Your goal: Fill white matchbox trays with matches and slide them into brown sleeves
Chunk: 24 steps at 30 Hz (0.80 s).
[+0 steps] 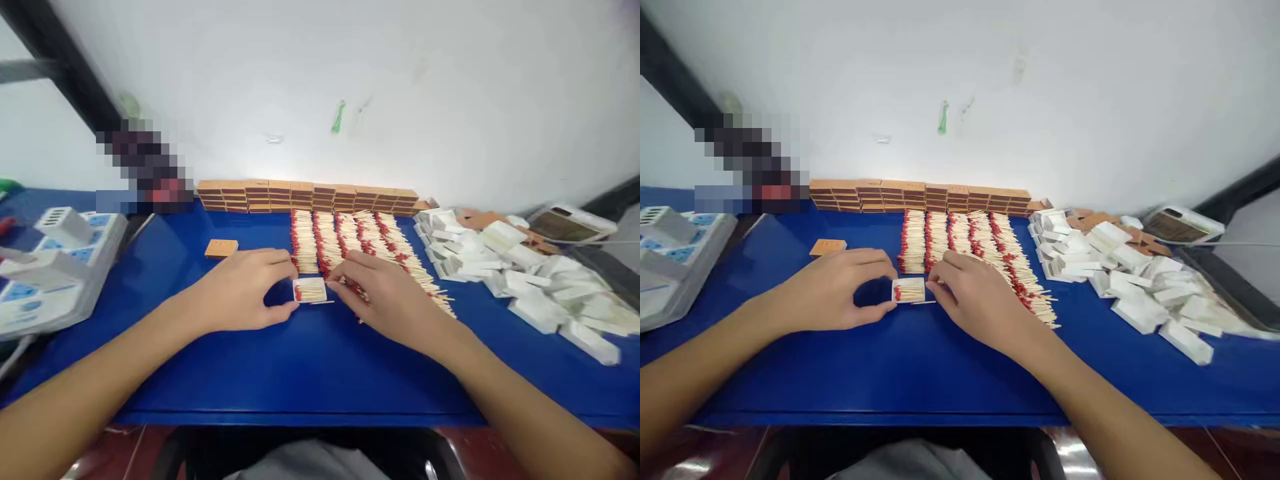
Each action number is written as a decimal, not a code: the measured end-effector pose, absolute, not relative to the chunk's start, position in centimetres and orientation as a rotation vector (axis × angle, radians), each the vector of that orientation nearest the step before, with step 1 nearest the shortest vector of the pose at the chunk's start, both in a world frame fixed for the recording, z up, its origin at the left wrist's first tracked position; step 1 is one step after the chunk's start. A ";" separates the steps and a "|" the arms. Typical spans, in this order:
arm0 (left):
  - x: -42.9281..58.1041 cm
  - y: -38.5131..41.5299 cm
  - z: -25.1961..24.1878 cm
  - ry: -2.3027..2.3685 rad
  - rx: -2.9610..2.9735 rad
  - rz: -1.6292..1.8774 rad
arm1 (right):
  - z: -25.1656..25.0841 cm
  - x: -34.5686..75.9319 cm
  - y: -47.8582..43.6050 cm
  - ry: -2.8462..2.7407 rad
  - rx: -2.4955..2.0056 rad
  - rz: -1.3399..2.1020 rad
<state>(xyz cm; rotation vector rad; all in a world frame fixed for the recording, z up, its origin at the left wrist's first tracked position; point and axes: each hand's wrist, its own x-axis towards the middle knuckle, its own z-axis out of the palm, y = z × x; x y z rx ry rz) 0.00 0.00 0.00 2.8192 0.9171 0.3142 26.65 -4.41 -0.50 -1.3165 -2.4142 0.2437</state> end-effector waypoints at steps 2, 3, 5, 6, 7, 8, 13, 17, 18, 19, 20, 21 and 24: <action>-0.1 -0.1 0.3 0.924 2.827 0.320 | -0.9 26.6 -4.4 -2.500 -1.315 0.342; -0.1 -0.1 0.5 0.927 2.831 0.320 | -1.1 26.6 -4.4 -2.534 -1.314 0.384; -0.1 -0.1 0.6 0.931 2.838 0.313 | -1.1 26.6 -4.4 -2.588 -1.311 0.448; -0.1 -0.1 0.6 0.935 2.840 0.305 | -1.0 26.8 -4.5 -2.604 -1.309 0.470; -0.1 0.0 0.5 0.940 2.843 0.298 | -0.9 26.9 -4.6 -2.612 -1.304 0.498; 0.0 0.0 0.5 0.946 2.844 0.289 | -0.6 27.1 -4.7 -2.612 -1.291 0.538; 0.3 -0.3 0.1 0.923 2.861 0.278 | 0.4 27.0 -5.2 -2.481 -1.219 0.579; 0.6 -0.8 0.1 0.884 2.854 0.317 | 0.1 26.2 -5.1 -2.433 -1.177 0.352; 0.6 -0.8 0.1 0.875 2.852 0.333 | 0.0 26.2 -5.0 -2.425 -1.179 0.347; 0.6 -0.8 0.1 0.872 2.850 0.344 | -0.2 26.4 -4.8 -2.413 -1.192 0.349; 0.5 -0.8 0.1 0.874 2.848 0.346 | -0.2 26.7 -4.6 -2.402 -1.217 0.339; 0.4 -0.7 0.1 0.880 2.846 0.340 | -0.3 27.1 -4.3 -2.398 -1.249 0.312; 0.2 -0.4 0.0 0.914 2.838 0.294 | -0.7 28.1 -3.5 -2.469 -1.334 0.200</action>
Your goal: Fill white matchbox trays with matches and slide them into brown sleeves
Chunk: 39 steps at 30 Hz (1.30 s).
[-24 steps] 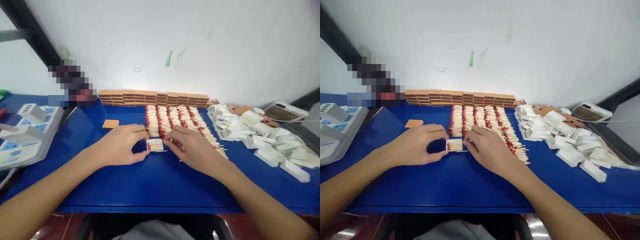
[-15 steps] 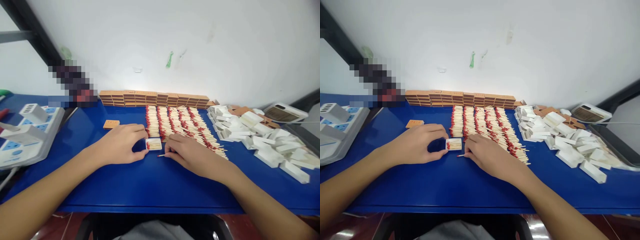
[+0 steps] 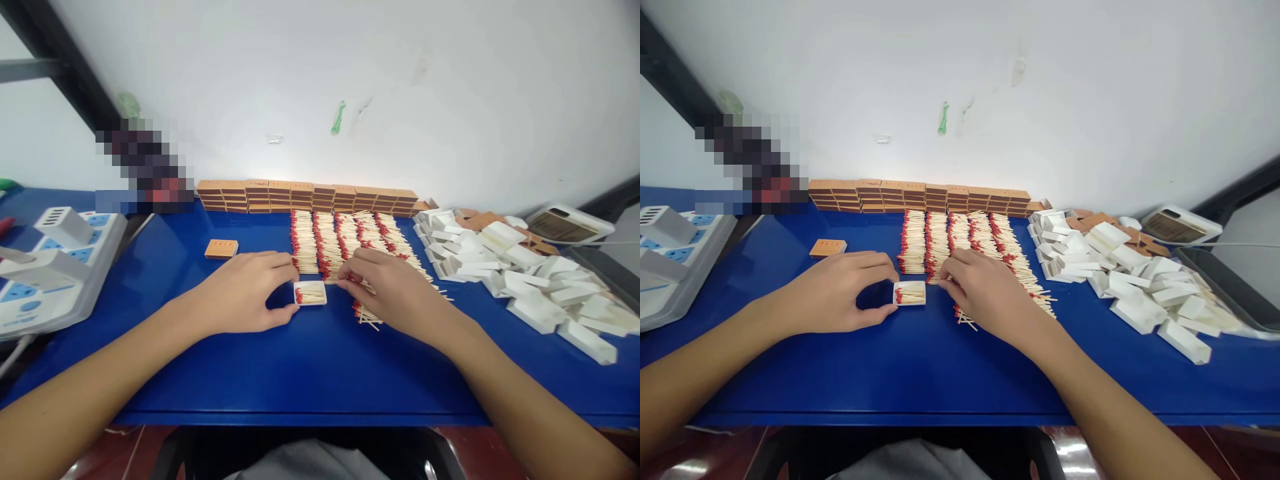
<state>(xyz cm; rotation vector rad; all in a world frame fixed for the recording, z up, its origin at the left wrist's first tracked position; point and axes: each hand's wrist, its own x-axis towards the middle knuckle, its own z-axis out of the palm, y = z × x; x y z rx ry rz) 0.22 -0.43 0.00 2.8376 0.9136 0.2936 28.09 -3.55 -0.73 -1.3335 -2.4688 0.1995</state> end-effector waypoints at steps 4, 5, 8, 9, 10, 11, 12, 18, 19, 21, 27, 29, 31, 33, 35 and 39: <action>0.3 -0.3 0.0 0.935 2.839 0.276 | -1.3 28.4 -3.0 -2.546 -1.407 0.181; 0.3 -0.3 0.1 0.938 2.843 0.277 | -1.3 28.3 -3.0 -2.550 -1.419 0.180; 0.3 -0.3 0.1 0.941 2.855 0.278 | -1.4 28.1 -3.0 -2.576 -1.408 0.191; 0.3 -0.3 0.1 0.942 2.858 0.280 | -1.4 28.1 -3.1 -2.584 -1.394 0.196; 0.3 -0.3 0.1 0.943 2.859 0.281 | -1.3 28.2 -3.1 -2.587 -1.379 0.200; 0.2 -0.3 0.1 0.943 2.860 0.279 | -1.3 28.3 -3.0 -2.584 -1.370 0.200; 0.2 -0.3 0.1 0.942 2.861 0.278 | -1.3 28.4 -3.0 -2.578 -1.368 0.193; 0.2 -0.2 0.1 0.951 2.845 0.255 | -1.2 29.3 -2.5 -2.495 -1.337 0.167; 0.3 -0.2 0.0 0.954 2.837 0.253 | -1.0 29.3 -2.5 -2.469 -1.325 0.199; 0.4 -0.4 -0.1 0.946 2.823 0.261 | -0.7 29.0 -2.8 -2.410 -1.307 0.297; 0.7 -0.7 -0.1 0.877 2.813 0.313 | 0.0 27.3 -4.0 -2.373 -1.259 0.501; 0.8 -0.7 -0.1 0.888 2.805 0.307 | -0.1 26.9 -4.2 -2.391 -1.249 0.510; 0.8 -0.7 -0.2 0.895 2.796 0.303 | -0.3 26.6 -4.3 -2.399 -1.237 0.518; 0.9 -0.7 -0.2 0.877 2.772 0.335 | -0.4 26.4 -4.3 -2.369 -1.240 0.552; 1.1 -0.7 -0.3 0.852 2.715 0.452 | -0.4 26.4 -4.2 -2.289 -1.265 0.632; 1.6 -0.9 -0.4 0.879 2.419 0.742 | -0.1 26.2 -4.2 -2.092 -1.302 0.819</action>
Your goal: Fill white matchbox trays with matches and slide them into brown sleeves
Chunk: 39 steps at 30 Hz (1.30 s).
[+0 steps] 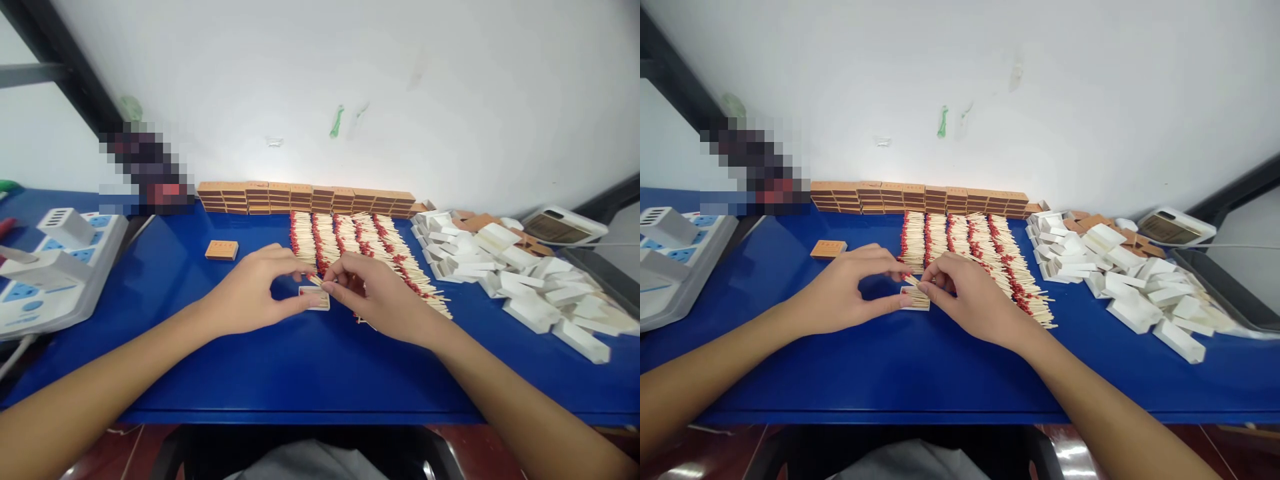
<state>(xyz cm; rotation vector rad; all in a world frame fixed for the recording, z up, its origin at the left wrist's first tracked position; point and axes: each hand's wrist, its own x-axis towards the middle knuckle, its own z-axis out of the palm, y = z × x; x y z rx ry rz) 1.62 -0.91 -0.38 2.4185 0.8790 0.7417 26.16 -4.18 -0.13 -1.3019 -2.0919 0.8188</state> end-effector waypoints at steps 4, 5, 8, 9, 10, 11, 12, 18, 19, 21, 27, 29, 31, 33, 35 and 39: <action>2.3 -1.1 -0.6 0.961 2.025 0.878 | 0.1 25.6 -4.4 -1.991 -1.265 0.861; 2.4 -1.2 -0.7 0.971 1.951 0.903 | 0.1 25.4 -4.6 -1.978 -1.251 0.851; 2.7 -1.2 -1.0 0.947 1.762 0.939 | -0.1 24.7 -4.9 -1.933 -1.206 0.823; 2.8 -1.2 -1.1 0.929 1.710 0.932 | -0.2 24.6 -5.0 -1.915 -1.193 0.822; 2.8 -1.1 -1.1 0.911 1.667 0.918 | -0.3 24.4 -5.0 -1.898 -1.183 0.829; 2.8 -1.1 -1.1 0.898 1.634 0.902 | -0.4 24.3 -5.1 -1.881 -1.179 0.843; 2.8 -1.0 -1.1 0.893 1.611 0.889 | -0.5 24.3 -5.1 -1.866 -1.179 0.861; 2.7 -0.9 -0.8 0.915 1.615 0.877 | -1.0 24.2 -5.1 -1.811 -1.202 0.884; 2.7 -0.9 -0.7 0.913 1.623 0.877 | -1.0 24.1 -5.0 -1.806 -1.206 0.871; 2.7 -0.8 -0.6 0.907 1.635 0.875 | -1.2 24.1 -5.0 -1.804 -1.212 0.849; 2.8 -0.9 -0.6 0.907 1.647 0.865 | -1.4 24.0 -5.2 -1.857 -1.208 0.758; 2.8 -0.9 -0.6 0.916 1.655 0.864 | -1.5 24.0 -5.2 -1.885 -1.204 0.686; 2.9 -0.9 -0.5 0.926 1.667 0.864 | -1.5 24.0 -5.1 -1.911 -1.195 0.615; 2.8 -0.8 -0.3 0.938 1.684 0.865 | -1.5 24.1 -5.1 -1.926 -1.191 0.575; 2.7 -0.7 -0.1 0.954 1.692 0.874 | -1.5 24.3 -5.0 -1.934 -1.189 0.557; 2.2 -0.4 0.1 0.980 1.678 0.873 | -1.4 24.7 -4.9 -1.951 -1.177 0.538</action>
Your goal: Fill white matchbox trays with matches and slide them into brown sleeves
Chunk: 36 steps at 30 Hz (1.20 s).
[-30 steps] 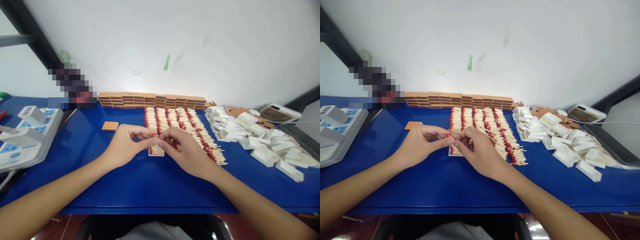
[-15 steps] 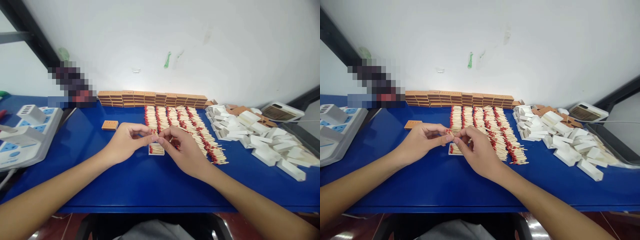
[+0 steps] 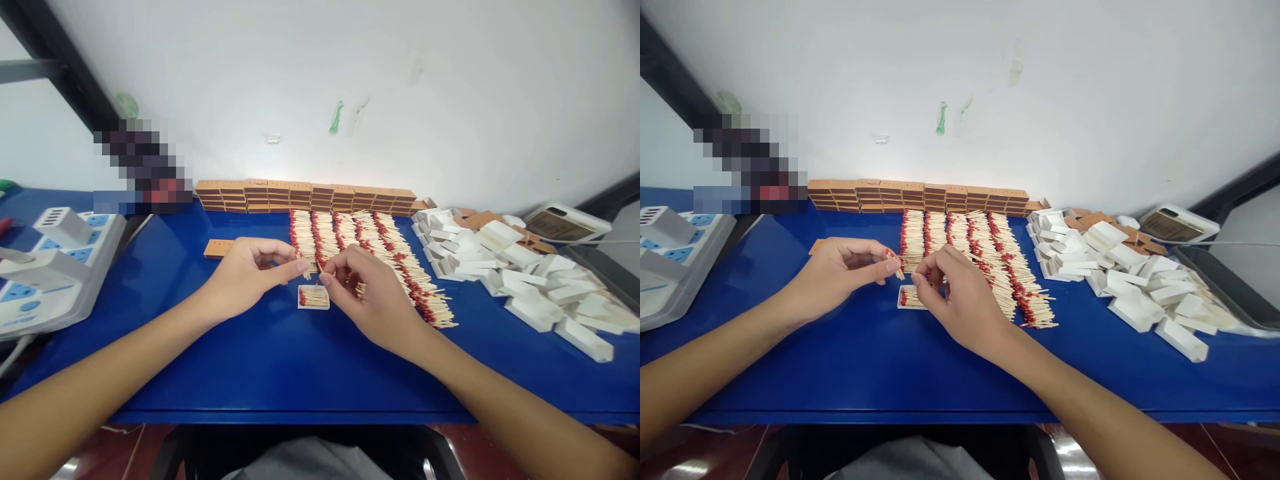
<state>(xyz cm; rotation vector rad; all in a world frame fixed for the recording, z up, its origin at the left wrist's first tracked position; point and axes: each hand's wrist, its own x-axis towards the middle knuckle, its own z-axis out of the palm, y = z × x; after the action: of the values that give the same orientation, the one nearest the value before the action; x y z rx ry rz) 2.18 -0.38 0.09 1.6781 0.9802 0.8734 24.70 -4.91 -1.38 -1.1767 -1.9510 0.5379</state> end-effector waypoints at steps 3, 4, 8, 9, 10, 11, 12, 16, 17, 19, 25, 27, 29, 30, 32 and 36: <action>1.9 -0.2 0.2 0.986 1.680 0.877 | -1.4 24.8 -4.9 -1.999 -1.183 0.554; 1.8 -0.1 0.3 0.986 1.678 0.885 | -1.4 24.8 -4.8 -2.021 -1.190 0.555; 1.7 0.1 0.6 1.004 1.682 0.920 | -1.4 25.1 -4.6 -2.098 -1.229 0.493; 1.6 0.2 0.7 1.007 1.692 0.929 | -1.3 25.2 -4.6 -2.110 -1.235 0.467; 1.6 0.3 0.7 1.007 1.700 0.941 | -1.3 25.3 -4.5 -2.120 -1.243 0.444; 1.5 0.3 0.7 1.005 1.705 0.955 | -1.2 25.5 -4.4 -2.125 -1.252 0.425; 1.5 0.4 0.7 1.003 1.705 0.967 | -1.1 25.6 -4.3 -2.130 -1.263 0.412; 1.4 0.5 0.5 1.014 1.682 0.992 | -0.8 25.9 -4.4 -2.231 -1.262 0.386; 1.4 0.5 0.5 1.018 1.675 0.992 | -0.9 25.9 -4.4 -2.272 -1.249 0.380; 1.4 0.4 0.5 1.025 1.663 0.989 | -1.0 25.8 -4.6 -2.351 -1.228 0.371; 1.4 0.5 0.3 1.018 1.647 0.975 | -0.9 26.0 -4.7 -2.374 -1.222 0.319; 1.3 0.5 0.2 1.010 1.650 0.967 | -0.9 26.2 -4.6 -2.373 -1.214 0.288; 1.4 0.4 0.3 1.008 1.657 0.964 | -1.1 26.2 -4.4 -2.414 -1.204 0.263; 1.4 0.4 0.3 1.010 1.657 0.963 | -1.2 26.2 -4.3 -2.441 -1.202 0.243; 1.4 0.3 0.4 1.015 1.651 0.964 | -1.6 26.2 -4.1 -2.487 -1.200 0.191; 1.5 0.3 0.4 1.013 1.642 0.959 | -2.1 26.2 -3.7 -2.532 -1.152 0.128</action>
<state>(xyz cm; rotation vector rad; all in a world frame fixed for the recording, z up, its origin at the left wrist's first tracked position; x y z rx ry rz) 1.48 0.31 0.45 1.6420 1.0128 0.9588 26.17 -3.72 -2.12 -1.1516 -2.5319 0.1282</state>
